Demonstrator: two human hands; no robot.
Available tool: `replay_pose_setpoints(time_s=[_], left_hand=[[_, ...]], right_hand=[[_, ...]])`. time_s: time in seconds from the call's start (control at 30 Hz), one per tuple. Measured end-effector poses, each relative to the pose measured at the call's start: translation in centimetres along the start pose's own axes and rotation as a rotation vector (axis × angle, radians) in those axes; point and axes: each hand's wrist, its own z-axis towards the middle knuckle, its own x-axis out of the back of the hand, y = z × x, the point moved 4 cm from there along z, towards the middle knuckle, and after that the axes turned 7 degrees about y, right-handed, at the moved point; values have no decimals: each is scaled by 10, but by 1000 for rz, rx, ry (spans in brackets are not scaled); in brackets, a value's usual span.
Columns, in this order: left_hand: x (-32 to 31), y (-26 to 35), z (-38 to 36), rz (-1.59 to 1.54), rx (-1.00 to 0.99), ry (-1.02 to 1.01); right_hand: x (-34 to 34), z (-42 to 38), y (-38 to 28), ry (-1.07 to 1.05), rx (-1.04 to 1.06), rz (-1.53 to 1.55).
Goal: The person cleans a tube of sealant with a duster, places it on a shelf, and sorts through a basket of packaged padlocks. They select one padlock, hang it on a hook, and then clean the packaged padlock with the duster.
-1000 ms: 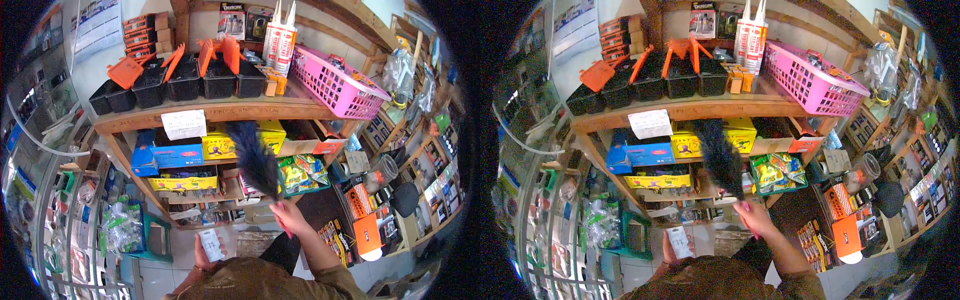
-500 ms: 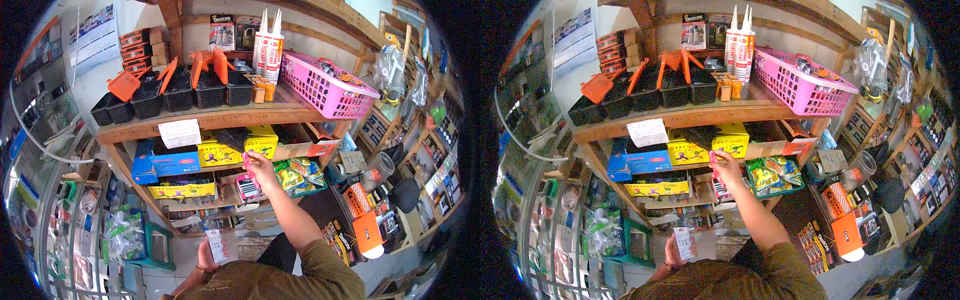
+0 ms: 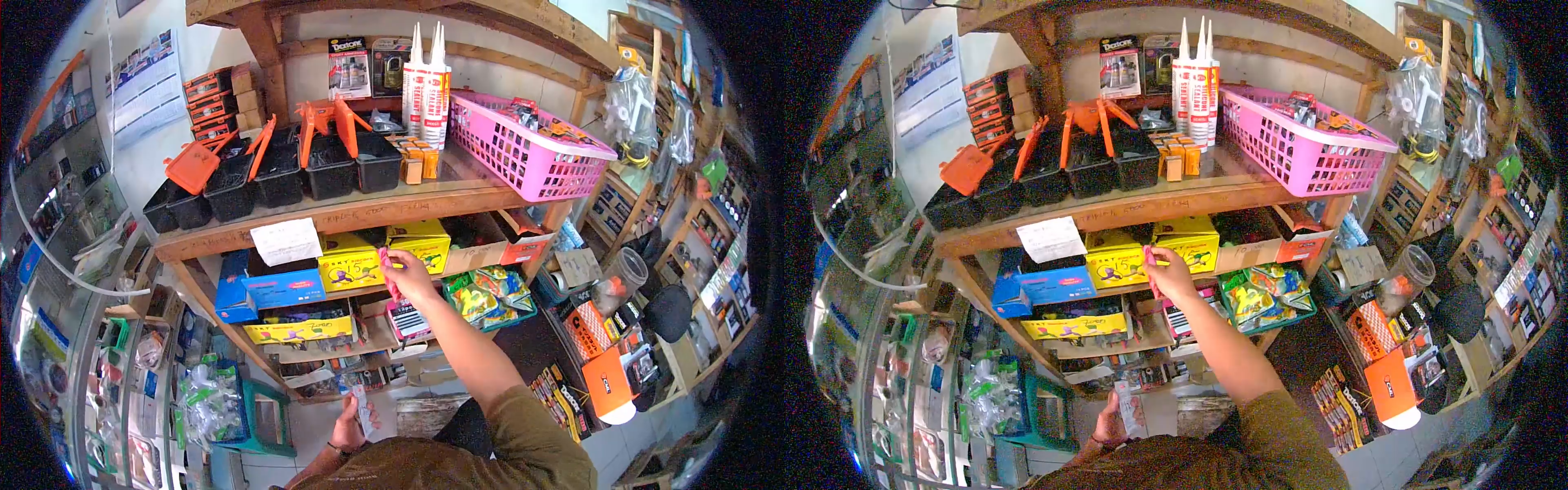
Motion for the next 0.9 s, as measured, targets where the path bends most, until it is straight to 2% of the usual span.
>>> replay_pose_setpoints(time_s=[0.07, 0.1, 0.13, 0.17, 0.2, 0.23, 0.27, 0.4, 0.47, 0.53, 0.6, 0.67, 0.73, 0.8, 0.9], left_hand=[[-4, 3, 1, 63, -39, 58], [-6, 4, 3, 64, -38, 58], [-8, 8, 6, 121, -122, 38], [-11, 12, 9, 178, -208, 16], [-12, 14, 14, 178, -210, 11], [-14, 21, 18, 279, -325, 6], [-18, 27, 21, 379, -442, 1], [-50, 44, 25, 416, -540, -20], [-66, 50, 23, 487, -598, -10], [-73, 51, 26, 550, -657, -2], [-73, 51, 31, 539, -663, 65], [-85, 49, 32, 568, -648, 86], [-89, 47, 35, 596, -630, 98], [-82, 39, 41, 444, -476, 107], [-79, 30, 45, 460, -510, 7]], right_hand=[[4, -4, -5, -13, 156, -6], [11, -6, -4, -10, 104, -106], [17, -8, 2, -10, 105, -107], [21, -12, -1, 50, 204, -225], [25, -16, -5, 109, 304, -343], [33, -23, -4, 121, 267, -399], [39, -29, -5, 174, 483, -475], [45, -75, -36, 248, 494, -367], [46, -101, -48, 234, 556, -416], [40, -135, -72, 130, 581, -446], [31, -159, -59, -69, 397, -393], [17, -184, -34, -210, 323, -437], [2, -209, -17, -201, 317, -433], [0, -221, -9, -192, 305, -428], [10, -227, -1, -100, 195, -508]])
